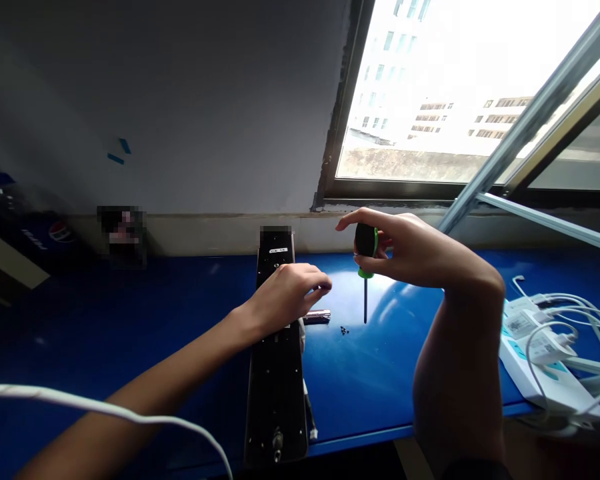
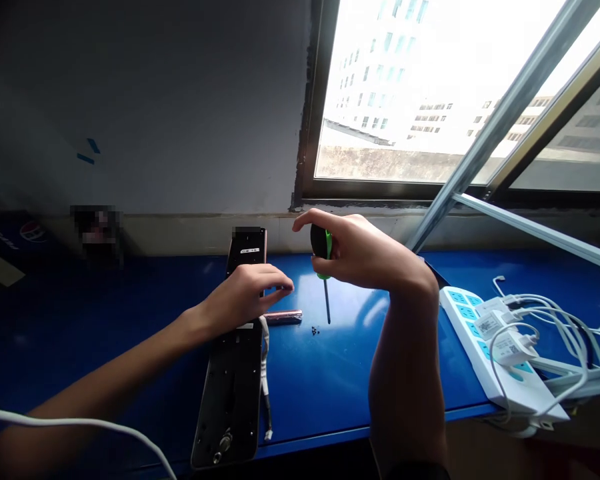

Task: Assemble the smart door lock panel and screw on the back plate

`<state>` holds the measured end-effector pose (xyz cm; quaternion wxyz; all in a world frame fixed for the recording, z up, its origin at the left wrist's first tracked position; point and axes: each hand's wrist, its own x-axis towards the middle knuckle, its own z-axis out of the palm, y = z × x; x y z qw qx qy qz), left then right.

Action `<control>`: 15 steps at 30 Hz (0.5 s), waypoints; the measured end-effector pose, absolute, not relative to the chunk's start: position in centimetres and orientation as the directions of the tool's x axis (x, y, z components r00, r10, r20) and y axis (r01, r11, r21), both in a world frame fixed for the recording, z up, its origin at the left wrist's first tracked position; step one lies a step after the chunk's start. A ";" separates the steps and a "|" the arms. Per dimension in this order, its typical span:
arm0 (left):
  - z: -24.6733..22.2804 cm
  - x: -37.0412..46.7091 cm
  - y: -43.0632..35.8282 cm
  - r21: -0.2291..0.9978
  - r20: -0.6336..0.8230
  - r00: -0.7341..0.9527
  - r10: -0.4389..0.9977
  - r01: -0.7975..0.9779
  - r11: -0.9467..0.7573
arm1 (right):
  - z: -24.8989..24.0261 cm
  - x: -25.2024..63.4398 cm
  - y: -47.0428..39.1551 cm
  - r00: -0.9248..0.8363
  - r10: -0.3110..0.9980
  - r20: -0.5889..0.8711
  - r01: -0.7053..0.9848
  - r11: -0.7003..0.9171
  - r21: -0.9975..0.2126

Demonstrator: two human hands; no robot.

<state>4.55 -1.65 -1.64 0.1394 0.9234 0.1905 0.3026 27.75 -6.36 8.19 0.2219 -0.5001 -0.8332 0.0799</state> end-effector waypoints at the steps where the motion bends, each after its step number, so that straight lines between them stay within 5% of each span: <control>1: -1.7 5.5 -1.3 0.396 0.440 0.780 0.445 0.276 -0.876 | 8.2 28.2 -6.5 -0.397 0.874 0.280 0.803 0.479 -0.356; 6: -2.2 10.4 0.3 0.407 0.143 0.903 0.406 0.320 -0.856 | 8.3 29.8 -7.2 -0.367 0.904 0.220 0.809 0.427 -0.405; 15: -4.6 14.1 1.2 0.401 0.031 0.953 0.301 0.264 -0.877 | 8.6 31.5 -8.2 -0.337 0.914 0.227 0.820 0.403 -0.407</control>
